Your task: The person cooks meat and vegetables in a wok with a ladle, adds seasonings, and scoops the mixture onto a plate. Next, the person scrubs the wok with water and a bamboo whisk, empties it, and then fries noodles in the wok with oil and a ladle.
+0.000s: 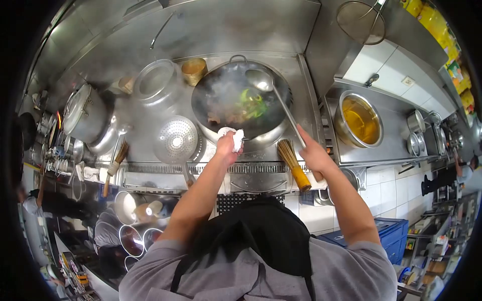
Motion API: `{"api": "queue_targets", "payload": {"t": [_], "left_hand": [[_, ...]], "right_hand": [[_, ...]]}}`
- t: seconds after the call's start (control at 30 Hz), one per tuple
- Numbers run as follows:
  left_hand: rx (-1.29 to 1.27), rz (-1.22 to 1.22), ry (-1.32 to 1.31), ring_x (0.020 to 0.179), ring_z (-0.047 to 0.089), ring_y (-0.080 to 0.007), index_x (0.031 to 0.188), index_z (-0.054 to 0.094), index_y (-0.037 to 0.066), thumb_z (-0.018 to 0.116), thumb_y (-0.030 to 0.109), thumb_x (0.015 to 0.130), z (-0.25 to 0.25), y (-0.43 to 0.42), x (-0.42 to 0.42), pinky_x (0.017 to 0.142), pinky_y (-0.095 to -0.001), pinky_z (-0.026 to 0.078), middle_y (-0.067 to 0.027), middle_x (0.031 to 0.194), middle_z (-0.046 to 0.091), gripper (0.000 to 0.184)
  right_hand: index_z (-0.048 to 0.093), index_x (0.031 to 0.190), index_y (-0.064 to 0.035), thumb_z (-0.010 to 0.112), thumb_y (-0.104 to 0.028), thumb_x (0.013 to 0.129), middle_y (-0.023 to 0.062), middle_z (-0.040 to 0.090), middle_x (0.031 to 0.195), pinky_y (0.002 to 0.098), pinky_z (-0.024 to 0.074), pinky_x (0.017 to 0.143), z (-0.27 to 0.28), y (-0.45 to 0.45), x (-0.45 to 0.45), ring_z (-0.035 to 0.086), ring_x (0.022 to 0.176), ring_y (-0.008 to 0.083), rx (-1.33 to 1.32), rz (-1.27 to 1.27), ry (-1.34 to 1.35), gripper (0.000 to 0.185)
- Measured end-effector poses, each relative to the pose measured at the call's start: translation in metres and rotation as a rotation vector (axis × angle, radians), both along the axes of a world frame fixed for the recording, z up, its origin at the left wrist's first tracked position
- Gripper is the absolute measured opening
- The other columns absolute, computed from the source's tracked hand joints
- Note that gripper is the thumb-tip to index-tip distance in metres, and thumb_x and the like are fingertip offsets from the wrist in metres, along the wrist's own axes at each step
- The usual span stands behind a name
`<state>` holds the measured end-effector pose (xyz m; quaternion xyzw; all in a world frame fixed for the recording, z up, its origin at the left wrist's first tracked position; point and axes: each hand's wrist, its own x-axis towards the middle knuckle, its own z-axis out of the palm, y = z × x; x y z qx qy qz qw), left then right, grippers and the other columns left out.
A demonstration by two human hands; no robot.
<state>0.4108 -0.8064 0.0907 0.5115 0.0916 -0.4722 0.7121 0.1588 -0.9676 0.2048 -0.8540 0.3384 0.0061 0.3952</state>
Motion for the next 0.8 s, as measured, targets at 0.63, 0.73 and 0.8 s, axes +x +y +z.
{"api": "queue_targets", "payload": {"t": [0.63, 0.73, 0.8], "left_hand": [[0.736, -0.324, -1.123, 0.095, 0.069, -0.0379, 0.114, 0.063, 0.001, 0.081, 0.014, 0.072, -0.127, 0.152, -0.05, 0.083, -0.0423, 0.053, -0.0222, 0.099, 0.07, 0.048], [0.598, -0.252, -1.085, 0.095, 0.067, -0.041, 0.116, 0.064, 0.006, 0.082, 0.013, 0.071, -0.121, 0.155, -0.05, 0.083, -0.047, 0.053, -0.0217, 0.098, 0.071, 0.049], [0.677, -0.338, -1.049, 0.097, 0.067, -0.0404, 0.119, 0.062, 0.007, 0.082, 0.014, 0.071, -0.116, 0.158, -0.051, 0.084, -0.0464, 0.053, -0.0215, 0.099, 0.071, 0.053]], "right_hand": [[0.014, 0.16, -0.0169, 0.05, 0.002, 0.088, 0.0087, 0.054, 0.073, 0.0311, 0.0447, 0.048, -0.047, 0.024, 0.056, 0.052, 0.05, 0.0148, 0.68, -0.125, -0.167, 0.084], [0.013, 0.161, -0.0176, 0.051, 0.002, 0.086, 0.0103, 0.057, 0.074, 0.032, 0.0456, 0.048, -0.043, 0.006, 0.056, 0.053, 0.052, 0.0155, 0.836, -0.095, -0.199, 0.086], [0.014, 0.161, -0.0186, 0.052, 0.002, 0.085, 0.0119, 0.059, 0.077, 0.0327, 0.0467, 0.05, -0.041, 0.012, 0.07, 0.055, 0.054, 0.0156, 0.463, -0.086, -0.109, 0.087]]}}
